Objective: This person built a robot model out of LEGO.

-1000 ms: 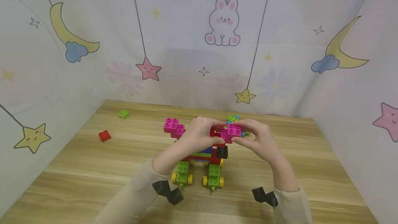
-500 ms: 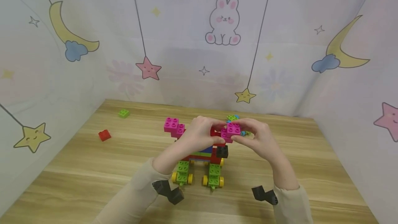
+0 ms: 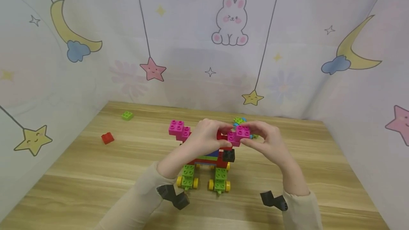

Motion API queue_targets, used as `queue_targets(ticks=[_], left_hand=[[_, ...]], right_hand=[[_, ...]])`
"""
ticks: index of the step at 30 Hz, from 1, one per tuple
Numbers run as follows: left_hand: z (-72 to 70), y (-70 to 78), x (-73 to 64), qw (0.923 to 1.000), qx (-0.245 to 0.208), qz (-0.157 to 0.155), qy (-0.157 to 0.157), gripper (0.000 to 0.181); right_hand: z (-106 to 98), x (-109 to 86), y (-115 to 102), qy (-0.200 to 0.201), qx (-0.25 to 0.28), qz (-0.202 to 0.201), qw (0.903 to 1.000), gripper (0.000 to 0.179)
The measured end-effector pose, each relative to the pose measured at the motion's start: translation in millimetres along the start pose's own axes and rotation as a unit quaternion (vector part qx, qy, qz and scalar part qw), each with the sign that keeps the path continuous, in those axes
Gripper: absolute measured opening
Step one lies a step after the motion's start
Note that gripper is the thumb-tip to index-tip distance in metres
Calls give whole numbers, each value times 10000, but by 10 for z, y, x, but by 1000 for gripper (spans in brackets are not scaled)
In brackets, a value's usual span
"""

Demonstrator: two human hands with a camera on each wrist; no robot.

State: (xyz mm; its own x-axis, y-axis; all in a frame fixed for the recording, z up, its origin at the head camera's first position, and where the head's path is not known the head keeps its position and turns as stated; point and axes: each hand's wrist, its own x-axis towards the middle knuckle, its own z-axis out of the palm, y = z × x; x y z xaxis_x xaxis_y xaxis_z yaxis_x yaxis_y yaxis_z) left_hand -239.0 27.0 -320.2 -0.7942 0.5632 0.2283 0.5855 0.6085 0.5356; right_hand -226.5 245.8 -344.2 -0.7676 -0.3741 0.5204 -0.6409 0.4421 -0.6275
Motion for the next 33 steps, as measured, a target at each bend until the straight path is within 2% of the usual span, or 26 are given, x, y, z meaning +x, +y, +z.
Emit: queue_targets(ticks=[16,33], left_hand=[[3,3,1,10000,37,-34,7,45],[-1,6,0,10000,3,16,46,43]], right_hand=[[-16,-36,17,-89,72,62,9999,34],[-42,27,-27,-251,-201,42,9995,33]])
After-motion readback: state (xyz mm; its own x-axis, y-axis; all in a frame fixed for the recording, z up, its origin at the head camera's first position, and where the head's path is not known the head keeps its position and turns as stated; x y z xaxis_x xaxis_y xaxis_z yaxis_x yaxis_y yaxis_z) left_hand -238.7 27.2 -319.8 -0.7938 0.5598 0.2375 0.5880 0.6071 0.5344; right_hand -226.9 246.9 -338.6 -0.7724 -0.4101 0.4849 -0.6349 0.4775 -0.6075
